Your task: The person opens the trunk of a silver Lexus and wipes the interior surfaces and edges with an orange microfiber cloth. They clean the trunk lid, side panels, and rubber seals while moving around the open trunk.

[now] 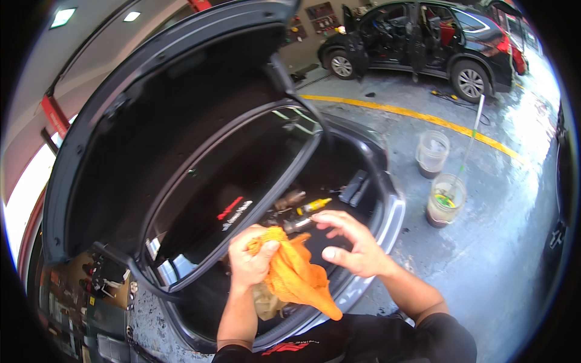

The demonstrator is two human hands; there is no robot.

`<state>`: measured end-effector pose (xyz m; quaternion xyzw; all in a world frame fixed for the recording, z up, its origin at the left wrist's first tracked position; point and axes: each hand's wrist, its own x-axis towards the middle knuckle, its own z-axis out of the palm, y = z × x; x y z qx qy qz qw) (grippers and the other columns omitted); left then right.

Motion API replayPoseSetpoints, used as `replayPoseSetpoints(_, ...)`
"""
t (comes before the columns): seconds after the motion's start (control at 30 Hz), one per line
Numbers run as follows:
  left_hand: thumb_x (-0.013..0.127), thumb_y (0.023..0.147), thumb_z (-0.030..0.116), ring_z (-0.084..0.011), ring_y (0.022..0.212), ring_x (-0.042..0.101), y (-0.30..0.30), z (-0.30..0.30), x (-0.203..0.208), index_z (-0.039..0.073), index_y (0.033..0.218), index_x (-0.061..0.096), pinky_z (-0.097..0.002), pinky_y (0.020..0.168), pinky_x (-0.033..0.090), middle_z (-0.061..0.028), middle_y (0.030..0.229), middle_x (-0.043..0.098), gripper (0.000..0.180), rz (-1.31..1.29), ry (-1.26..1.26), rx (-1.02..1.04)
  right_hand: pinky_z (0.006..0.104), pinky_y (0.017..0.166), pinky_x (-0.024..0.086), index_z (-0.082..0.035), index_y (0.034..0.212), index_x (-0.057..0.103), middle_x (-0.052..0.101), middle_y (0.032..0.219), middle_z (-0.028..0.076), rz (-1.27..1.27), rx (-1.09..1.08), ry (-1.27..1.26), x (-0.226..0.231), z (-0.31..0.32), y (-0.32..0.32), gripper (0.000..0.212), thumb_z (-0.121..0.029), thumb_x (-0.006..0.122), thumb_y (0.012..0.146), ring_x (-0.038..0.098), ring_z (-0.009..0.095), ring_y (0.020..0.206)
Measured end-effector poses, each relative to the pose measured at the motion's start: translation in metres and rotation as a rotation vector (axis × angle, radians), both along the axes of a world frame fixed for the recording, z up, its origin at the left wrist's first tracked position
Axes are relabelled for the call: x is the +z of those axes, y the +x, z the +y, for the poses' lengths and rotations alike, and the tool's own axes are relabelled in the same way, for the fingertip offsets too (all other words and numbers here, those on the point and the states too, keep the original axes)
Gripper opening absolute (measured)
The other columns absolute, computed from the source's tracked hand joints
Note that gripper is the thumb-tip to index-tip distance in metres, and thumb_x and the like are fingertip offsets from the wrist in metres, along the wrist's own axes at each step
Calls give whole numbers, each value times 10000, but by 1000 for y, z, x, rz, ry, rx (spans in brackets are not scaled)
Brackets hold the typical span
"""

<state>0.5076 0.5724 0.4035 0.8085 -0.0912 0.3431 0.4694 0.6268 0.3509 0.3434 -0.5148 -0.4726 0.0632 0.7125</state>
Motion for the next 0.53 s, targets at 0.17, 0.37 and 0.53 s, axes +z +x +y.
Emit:
replayPoseSetpoints(0.17,738,956,176,-187,928,631,131,-148,-63,-68,985,696,-308,824,502,-132,1013,664,250,191,-58,-381,370,1026,480,-10,1378,604,627,1296,139,144,-123,-179,-62,-136,38,486,-263,724,980,606,247,1215)
replayPoseSetpoints(0.37,728,963,163,-202,983,634,241,-269,-86,-70,1022,698,-313,874,501,-141,1090,648,242,284,-100,-529,343,959,504,-8,1060,673,701,1152,108,372,-406,-167,-67,-273,107,273,-187,815,911,655,186,1079)
replayPoseSetpoints(0.53,668,1020,202,-186,1040,657,308,-299,-99,-10,1125,716,-296,905,510,-145,1123,703,241,632,-489,-519,357,1008,495,-43,1090,570,674,1216,94,730,-154,62,-82,-309,195,332,-172,822,916,622,165,1113)
